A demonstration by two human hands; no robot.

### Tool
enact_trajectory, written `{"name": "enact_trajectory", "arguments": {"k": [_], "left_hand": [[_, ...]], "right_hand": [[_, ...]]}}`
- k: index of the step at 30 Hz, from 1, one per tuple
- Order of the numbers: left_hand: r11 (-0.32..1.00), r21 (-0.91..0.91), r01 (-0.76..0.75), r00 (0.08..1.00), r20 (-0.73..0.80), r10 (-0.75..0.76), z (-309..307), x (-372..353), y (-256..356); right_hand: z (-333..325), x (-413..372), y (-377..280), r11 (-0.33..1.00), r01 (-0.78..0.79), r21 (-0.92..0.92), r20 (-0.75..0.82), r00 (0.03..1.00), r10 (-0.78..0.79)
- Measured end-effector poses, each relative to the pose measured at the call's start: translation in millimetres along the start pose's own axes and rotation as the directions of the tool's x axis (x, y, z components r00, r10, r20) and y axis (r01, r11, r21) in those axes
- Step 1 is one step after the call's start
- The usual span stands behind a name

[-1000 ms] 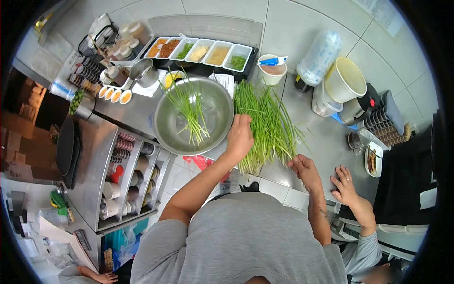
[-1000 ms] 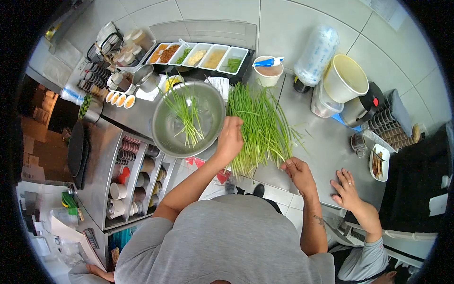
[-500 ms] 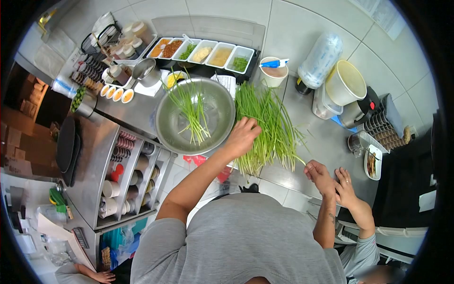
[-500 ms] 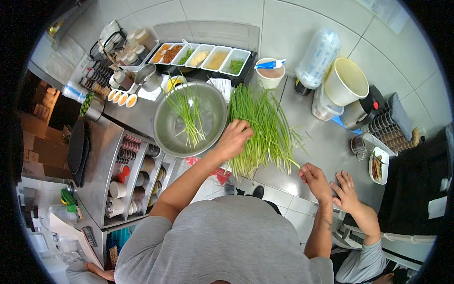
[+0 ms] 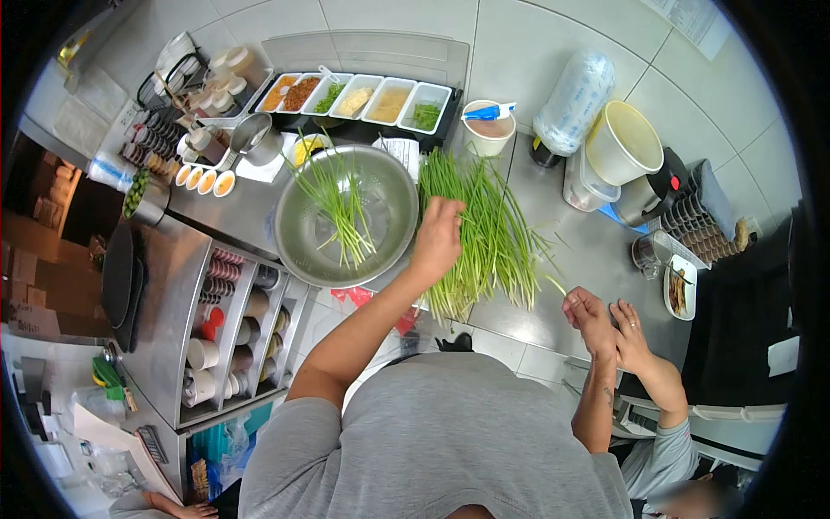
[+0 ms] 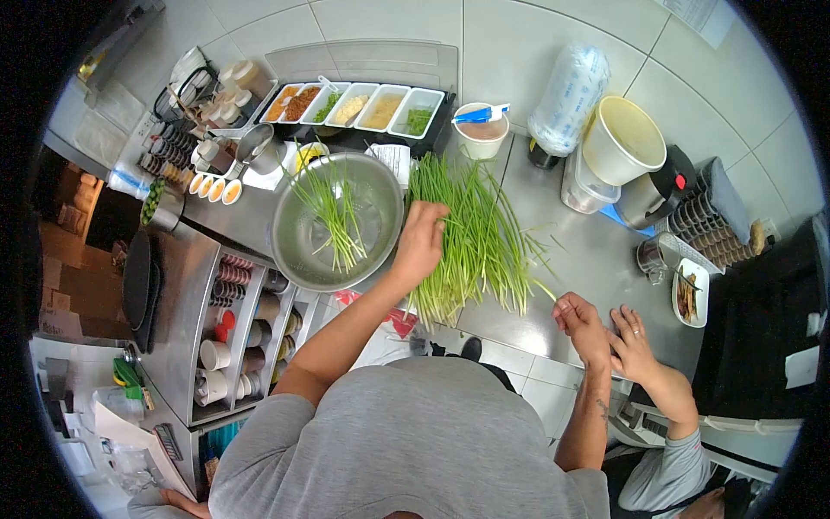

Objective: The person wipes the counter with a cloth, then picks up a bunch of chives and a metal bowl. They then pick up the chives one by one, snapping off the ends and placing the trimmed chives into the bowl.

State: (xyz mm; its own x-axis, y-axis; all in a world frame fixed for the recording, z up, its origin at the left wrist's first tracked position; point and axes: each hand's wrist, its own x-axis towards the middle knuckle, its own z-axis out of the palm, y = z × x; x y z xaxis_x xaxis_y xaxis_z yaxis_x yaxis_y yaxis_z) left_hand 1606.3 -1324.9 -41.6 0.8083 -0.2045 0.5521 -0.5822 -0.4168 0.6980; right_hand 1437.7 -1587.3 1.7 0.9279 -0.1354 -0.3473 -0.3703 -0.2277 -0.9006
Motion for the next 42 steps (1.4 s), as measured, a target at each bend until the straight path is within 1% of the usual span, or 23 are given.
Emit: {"name": "enact_trajectory", "arguments": {"k": [1,4,7,10,13,16,19,22,25,28,31,34,35,38,41,42], "left_hand": [[0.999,0.044,-0.031,0.995,0.091,0.027,-1,-4,0],[0.993,0.094,-0.067,0.965,0.260,0.040,-4,-10,13],[0.980,0.087,-0.179,0.951,0.271,0.150,-1,-13,29],[0.956,0.099,-0.277,0.932,0.270,0.242,6,-17,34],[0.957,0.049,-0.285,0.898,0.362,0.249,10,-20,34],[0.969,0.041,-0.245,0.897,0.390,0.210,8,-19,42],[0.991,0.121,-0.065,0.965,0.259,0.032,15,-18,39],[0.990,0.144,0.006,0.996,0.083,-0.018,17,-11,19],[0.968,0.253,0.004,0.955,0.285,-0.079,4,-13,18],[0.992,-0.001,0.128,0.976,0.179,-0.125,-7,-11,36],[0.991,0.016,0.130,0.991,0.034,-0.130,-22,2,43],[0.984,0.169,-0.049,0.981,0.194,0.016,-38,15,26],[0.971,0.218,-0.103,0.979,0.196,0.060,-39,16,23],[0.930,0.280,-0.240,0.935,0.326,0.143,-43,16,10],[0.948,0.271,-0.167,0.943,0.324,0.074,-37,16,13],[0.960,0.270,-0.078,0.965,0.264,0.004,-34,17,14]], "right_hand": [[0,1,0,0.999,-0.007,0.040,-0.004,1.000,0.007],[2,4,-1,0.996,-0.019,0.092,0.001,1.000,0.019],[4,7,2,0.995,0.006,0.098,0.017,1.000,-0.007],[7,8,-2,0.993,-0.022,0.117,0.020,1.000,0.020],[8,10,-3,0.993,-0.014,0.116,0.036,0.999,0.010],[9,10,-4,0.992,-0.015,0.128,0.047,0.999,0.009],[14,11,-5,0.994,0.025,0.105,0.018,0.999,-0.027],[13,14,-4,0.988,0.030,0.154,0.007,0.999,-0.031],[15,15,-9,0.983,0.039,0.177,-0.002,0.999,-0.040],[24,17,-21,0.983,0.058,0.175,0.023,0.998,-0.063],[28,22,-21,0.983,0.086,0.159,0.076,0.992,-0.099],[30,24,-29,0.987,0.067,0.143,0.096,0.992,-0.082],[30,24,-31,0.987,0.069,0.142,0.096,0.992,-0.084],[28,25,-33,0.988,0.074,0.136,0.095,0.992,-0.088],[23,25,-30,0.989,0.082,0.120,0.105,0.990,-0.095],[22,25,-29,0.990,0.088,0.113,0.107,0.989,-0.100]]}}
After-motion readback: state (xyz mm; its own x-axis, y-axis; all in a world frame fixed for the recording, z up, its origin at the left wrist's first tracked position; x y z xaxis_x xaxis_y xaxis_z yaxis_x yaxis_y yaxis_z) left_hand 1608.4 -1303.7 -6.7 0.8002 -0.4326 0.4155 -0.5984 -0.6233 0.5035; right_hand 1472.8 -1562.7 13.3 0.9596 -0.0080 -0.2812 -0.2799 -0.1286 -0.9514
